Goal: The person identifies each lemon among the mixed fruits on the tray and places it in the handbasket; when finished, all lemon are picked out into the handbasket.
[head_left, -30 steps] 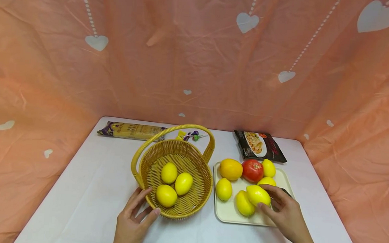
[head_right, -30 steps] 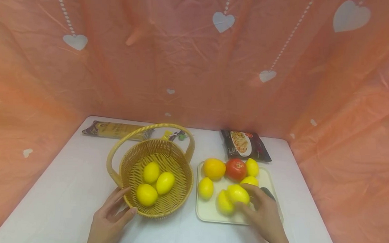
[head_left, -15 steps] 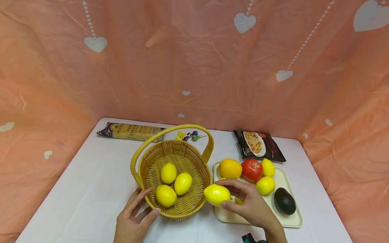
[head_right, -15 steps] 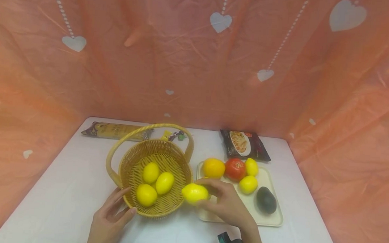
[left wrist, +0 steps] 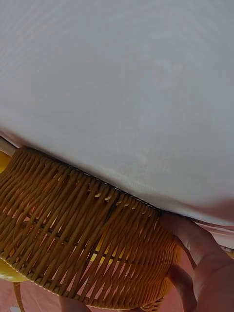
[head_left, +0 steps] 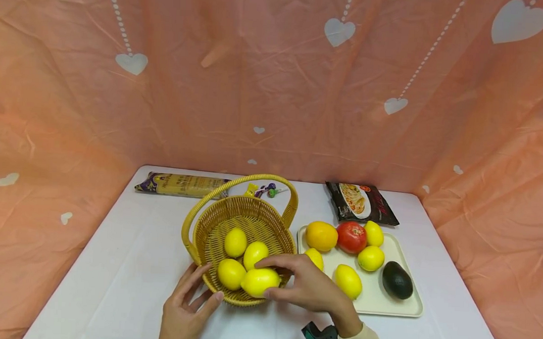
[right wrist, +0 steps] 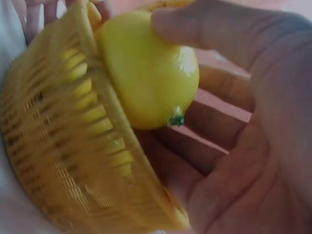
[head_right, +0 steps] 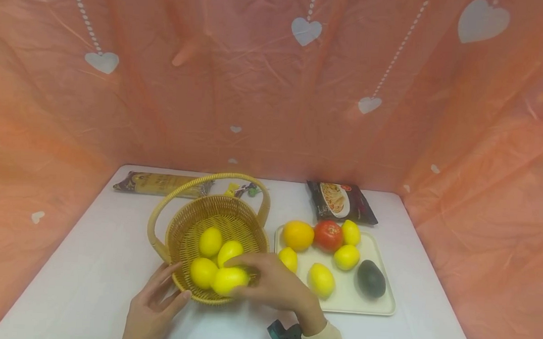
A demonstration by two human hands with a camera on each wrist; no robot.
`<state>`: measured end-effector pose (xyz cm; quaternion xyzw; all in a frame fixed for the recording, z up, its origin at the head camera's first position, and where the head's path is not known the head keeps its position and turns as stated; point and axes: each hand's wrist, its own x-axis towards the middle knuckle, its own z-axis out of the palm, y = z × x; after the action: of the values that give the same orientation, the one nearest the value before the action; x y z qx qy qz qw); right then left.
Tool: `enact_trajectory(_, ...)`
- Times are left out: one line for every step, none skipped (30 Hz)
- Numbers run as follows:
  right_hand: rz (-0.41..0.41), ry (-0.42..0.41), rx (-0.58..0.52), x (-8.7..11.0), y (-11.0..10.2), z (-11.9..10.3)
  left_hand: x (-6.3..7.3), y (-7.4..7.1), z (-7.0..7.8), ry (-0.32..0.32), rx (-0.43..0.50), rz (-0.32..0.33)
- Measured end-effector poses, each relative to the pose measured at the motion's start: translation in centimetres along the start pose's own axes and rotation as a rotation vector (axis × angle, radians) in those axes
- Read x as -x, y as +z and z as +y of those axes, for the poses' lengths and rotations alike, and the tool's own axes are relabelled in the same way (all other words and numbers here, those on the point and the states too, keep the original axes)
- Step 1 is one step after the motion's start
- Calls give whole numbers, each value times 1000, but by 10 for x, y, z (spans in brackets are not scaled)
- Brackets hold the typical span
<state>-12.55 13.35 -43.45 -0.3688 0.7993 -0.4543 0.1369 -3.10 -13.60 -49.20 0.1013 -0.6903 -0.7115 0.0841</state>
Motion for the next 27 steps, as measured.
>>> enact_trajectory(-12, 0, 32, -4, 3, -1, 0, 0, 0, 1, 2, 2)
enact_trajectory(-24, 4, 58, -8, 6, -3, 0, 0, 0, 2, 4, 2)
enact_trajectory(-34, 1, 86, -12, 10, -4, 0, 0, 0, 4, 5, 3)
enact_trajectory(-43, 4, 104, -15, 13, -6, 0, 0, 0, 4, 5, 4)
enact_trajectory(-49, 4, 117, -18, 17, -7, 0, 0, 0, 7, 4, 6)
enact_trajectory(-50, -5, 130, -21, 19, -9, 0, 0, -1, 9, 0, 8)
enact_trajectory(-48, -14, 136, -23, 22, -11, 0, 0, -1, 11, -3, 10)
enact_trajectory(-41, -21, 130, -25, 23, -13, 0, -1, -1, 11, -7, 10)
enact_trajectory(-32, -33, 111, -26, 25, -14, 0, -1, -1, 10, -11, 11)
enact_trajectory(-21, -44, 84, -26, 25, -15, 0, -1, -1, 8, -12, 10)
enact_trajectory(-8, -59, 55, -26, 25, -15, 0, -1, -1, 8, -12, 11)
enact_trajectory(7, -64, 25, -25, 25, -14, 0, -1, -1, 7, -10, 10)
enact_trajectory(20, -57, -19, -24, 24, -13, 0, 0, -1, 5, -8, 10)
enact_trajectory(31, -50, -68, -22, 23, -11, 0, 0, -1, 5, -6, 9)
enact_trajectory(42, -43, -117, -19, 21, -8, 0, -1, -1, 5, -2, 8)
enact_trajectory(54, -36, -165, -16, 18, -5, 0, -1, -1, 7, 3, 7)
enact_trajectory(67, -25, -208, -12, 15, -1, 0, -1, -1, 9, 6, 7)
enact_trajectory(83, -24, -242, -7, 11, 3, 0, -1, -1, 9, 10, 2)
enact_trajectory(98, -31, -281, -3, 8, 7, 0, -1, -1, 8, 11, 0)
enact_trajectory(115, -41, -314, 3, 3, 11, 0, -1, -1, 7, 13, -4)
enact_trajectory(135, -56, -345, 8, -1, 15, 0, -1, -1, 6, 14, -6)
enact_trajectory(154, -66, -369, 14, -6, 18, -1, -1, -1, 4, 14, -8)
enact_trajectory(172, -82, -387, 20, -10, 22, -1, -1, -1, 0, 14, -9)
enact_trajectory(189, -98, -405, 26, -14, 25, -1, -1, -1, -3, 13, -10)
enact_trajectory(205, -101, -423, 33, -19, 28, -1, -1, -1, -7, 11, -8)
enact_trajectory(223, -98, -430, 39, -23, 31, -1, 0, -1, -11, 10, -8)
enact_trajectory(239, -90, -438, 45, -27, 33, -1, 0, -1, -14, 9, -8)
